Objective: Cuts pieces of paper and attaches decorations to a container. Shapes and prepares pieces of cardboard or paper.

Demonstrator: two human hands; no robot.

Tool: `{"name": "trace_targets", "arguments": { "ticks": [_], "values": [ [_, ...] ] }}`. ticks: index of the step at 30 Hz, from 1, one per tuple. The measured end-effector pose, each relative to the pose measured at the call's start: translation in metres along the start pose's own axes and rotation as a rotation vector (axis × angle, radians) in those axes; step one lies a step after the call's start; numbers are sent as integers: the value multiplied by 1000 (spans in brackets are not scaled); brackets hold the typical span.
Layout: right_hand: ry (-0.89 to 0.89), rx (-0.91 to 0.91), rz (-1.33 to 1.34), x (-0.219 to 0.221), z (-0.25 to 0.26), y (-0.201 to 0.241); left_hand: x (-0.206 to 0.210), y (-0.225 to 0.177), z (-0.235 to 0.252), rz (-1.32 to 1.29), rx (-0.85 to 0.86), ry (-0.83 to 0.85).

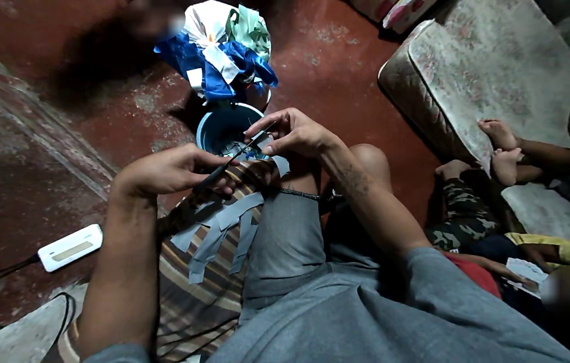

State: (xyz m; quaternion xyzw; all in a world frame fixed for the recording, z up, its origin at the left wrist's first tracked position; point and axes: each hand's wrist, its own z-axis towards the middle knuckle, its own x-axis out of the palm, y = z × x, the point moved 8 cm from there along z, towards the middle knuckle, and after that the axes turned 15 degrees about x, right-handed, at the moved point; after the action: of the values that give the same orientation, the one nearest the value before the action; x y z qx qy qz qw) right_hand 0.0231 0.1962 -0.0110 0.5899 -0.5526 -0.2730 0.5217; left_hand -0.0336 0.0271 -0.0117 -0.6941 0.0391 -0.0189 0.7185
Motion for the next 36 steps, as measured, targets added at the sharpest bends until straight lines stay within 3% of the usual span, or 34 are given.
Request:
{"name": "trace_targets", "arguments": {
  "ticks": [6, 11, 14, 20, 24, 30, 33, 36],
  "values": [
    [21, 18, -44, 6, 4, -2, -5, -8, -6, -65, 120, -32],
    [-123, 209, -385, -41, 46, -6, -28, -7, -14, -59, 107, -233],
    [-119, 346, -516, -79, 89, -45, -35, -1, -15, -38, -10, -373],
    [-154, 555, -830, -127, 120, -113, -45, -1, -22, -21, -49, -442],
    [-210, 366, -660, -123, 109, -81, -49, 6, -22, -64, -49, -505],
    [-134, -117, -430, -35, 53, 19, -53, 1, -8, -10, 81, -696],
    [-173, -238, -479, 4, 33, 35, -48, -4, 2, 79, 149, -802],
    [-189, -274, -514, 29, 22, 33, -41, -9, 7, 130, 146, -782]
  ]
}}
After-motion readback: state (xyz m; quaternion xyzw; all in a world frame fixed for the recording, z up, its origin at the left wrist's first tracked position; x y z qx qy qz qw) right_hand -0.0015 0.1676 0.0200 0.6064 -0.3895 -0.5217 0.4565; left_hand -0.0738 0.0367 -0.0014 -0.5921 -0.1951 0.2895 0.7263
